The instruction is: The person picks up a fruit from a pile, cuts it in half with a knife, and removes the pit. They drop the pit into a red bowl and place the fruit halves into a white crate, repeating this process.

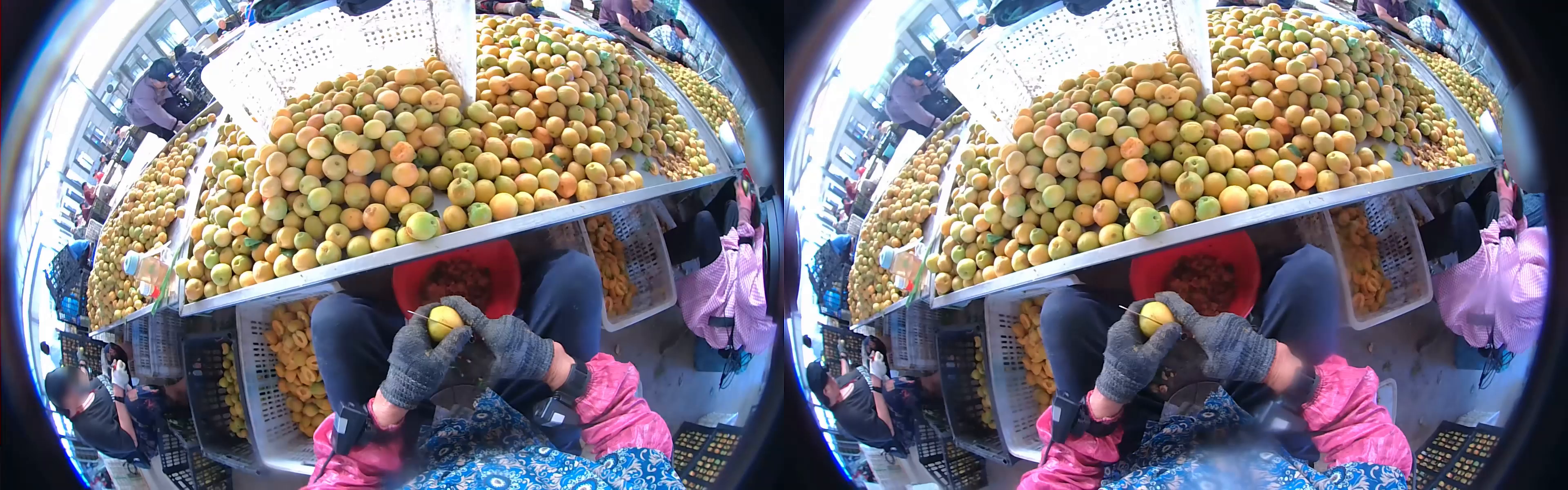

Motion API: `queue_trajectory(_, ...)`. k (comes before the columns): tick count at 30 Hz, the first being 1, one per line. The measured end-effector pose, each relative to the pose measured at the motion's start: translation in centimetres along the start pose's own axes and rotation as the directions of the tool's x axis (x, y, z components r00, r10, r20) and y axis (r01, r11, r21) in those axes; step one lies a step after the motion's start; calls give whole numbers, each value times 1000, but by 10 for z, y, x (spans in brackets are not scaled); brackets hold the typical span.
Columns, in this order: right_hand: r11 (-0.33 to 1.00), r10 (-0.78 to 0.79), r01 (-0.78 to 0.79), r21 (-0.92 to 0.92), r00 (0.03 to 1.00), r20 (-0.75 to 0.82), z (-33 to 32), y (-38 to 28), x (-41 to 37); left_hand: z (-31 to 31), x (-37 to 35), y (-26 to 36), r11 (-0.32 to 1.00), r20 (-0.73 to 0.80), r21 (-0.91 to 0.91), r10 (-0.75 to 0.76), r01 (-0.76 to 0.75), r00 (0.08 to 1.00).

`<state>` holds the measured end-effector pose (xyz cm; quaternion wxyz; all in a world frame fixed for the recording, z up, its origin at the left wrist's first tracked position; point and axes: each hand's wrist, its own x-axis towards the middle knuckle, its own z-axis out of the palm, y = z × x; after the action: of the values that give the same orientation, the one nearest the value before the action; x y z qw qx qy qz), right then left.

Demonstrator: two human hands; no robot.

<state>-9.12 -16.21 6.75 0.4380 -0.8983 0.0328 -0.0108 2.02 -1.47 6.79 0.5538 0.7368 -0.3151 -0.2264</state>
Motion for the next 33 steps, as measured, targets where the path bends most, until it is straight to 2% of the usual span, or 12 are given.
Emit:
queue_trajectory(2,999,36,-34,-17,995,90,-2,2,2,-6,3,-2,993,178,4,-118,120,977)
queue_trajectory(8,984,126,-139,109,985,115,-2,8,6,-15,13,-25,991,329,94,-121,95,937)
queue_trajectory(11,954,66,-105,280,987,147,-17,-4,15,-14,13,-32,982,344,-144,-67,124,937)
queue_trajectory(13,918,121,-156,364,986,117,-9,6,16,-21,15,-21,978,388,-151,-76,145,918)
queue_trajectory(15,882,22,-43,470,998,51,-8,9,18,-21,11,-31,962,402,-190,-107,198,909)
queue_trajectory(21,896,53,-41,443,999,-14,-1,7,14,-21,0,-22,950,422,-235,-92,207,902)
queue_trajectory(23,603,216,-264,753,962,165,-7,1,13,-18,-6,-22,932,412,-294,-76,211,908)
queue_trajectory(25,602,190,-213,770,974,121,-8,-2,10,-15,-14,-22,911,401,-352,-60,215,914)
queue_trajectory(27,505,261,-307,806,945,197,-13,-3,7,-14,-21,-21,832,353,-479,-110,280,929)
queue_trajectory(29,551,275,-242,798,956,101,-5,-1,6,-14,-27,-24,801,350,-542,-60,254,935)
queue_trajectory(31,295,330,-181,938,941,78,-6,1,4,-16,-34,-23,763,334,-607,-11,224,942)
queue_trajectory(33,321,445,-188,928,895,27,-13,-20,13,-20,-44,-17,645,361,-690,-87,328,929)
